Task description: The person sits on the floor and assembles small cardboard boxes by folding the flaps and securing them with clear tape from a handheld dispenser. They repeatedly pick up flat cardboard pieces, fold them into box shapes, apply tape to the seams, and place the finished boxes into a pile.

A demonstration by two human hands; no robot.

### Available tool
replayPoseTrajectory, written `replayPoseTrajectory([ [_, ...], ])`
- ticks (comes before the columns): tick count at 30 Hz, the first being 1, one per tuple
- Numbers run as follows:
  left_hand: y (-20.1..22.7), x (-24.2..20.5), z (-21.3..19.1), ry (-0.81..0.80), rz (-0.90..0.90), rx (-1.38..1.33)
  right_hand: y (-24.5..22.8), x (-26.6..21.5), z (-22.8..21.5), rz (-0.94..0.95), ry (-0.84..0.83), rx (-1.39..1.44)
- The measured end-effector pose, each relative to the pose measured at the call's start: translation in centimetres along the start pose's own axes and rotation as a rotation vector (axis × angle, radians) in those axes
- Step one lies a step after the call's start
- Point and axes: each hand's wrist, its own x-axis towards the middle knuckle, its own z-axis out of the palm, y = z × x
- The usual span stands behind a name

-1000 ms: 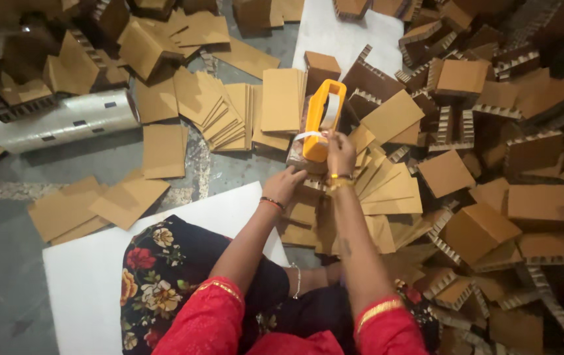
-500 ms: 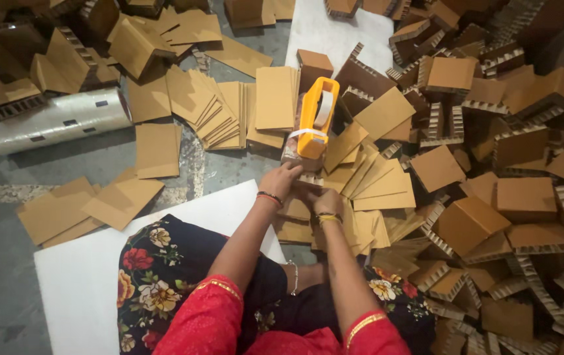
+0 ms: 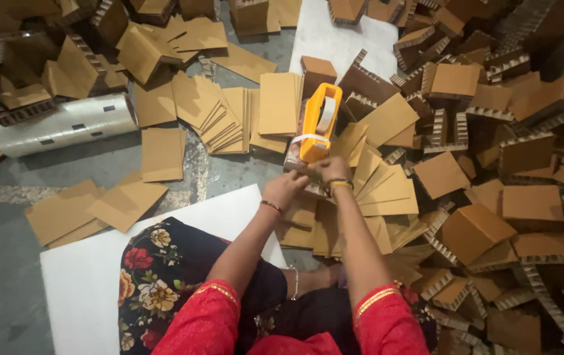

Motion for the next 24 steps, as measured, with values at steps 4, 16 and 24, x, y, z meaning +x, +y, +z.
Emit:
replayPoseTrajectory([
  [4,0.6,-1.0,0.5,0.043,0.108,0.145,5.9,-0.5,1.8,0.009,-0.308,0.518],
  [16,3.2,-3.1,-0.3,0.080,0.615,0.210,12.0,-8.5,3.3,0.032,0.003,0.534],
  [24,2.9,-3.0,-1.0,-0.175,0.292,-0.014,1.5,-14.8,-5.9,-0.113,0.109,0.580],
])
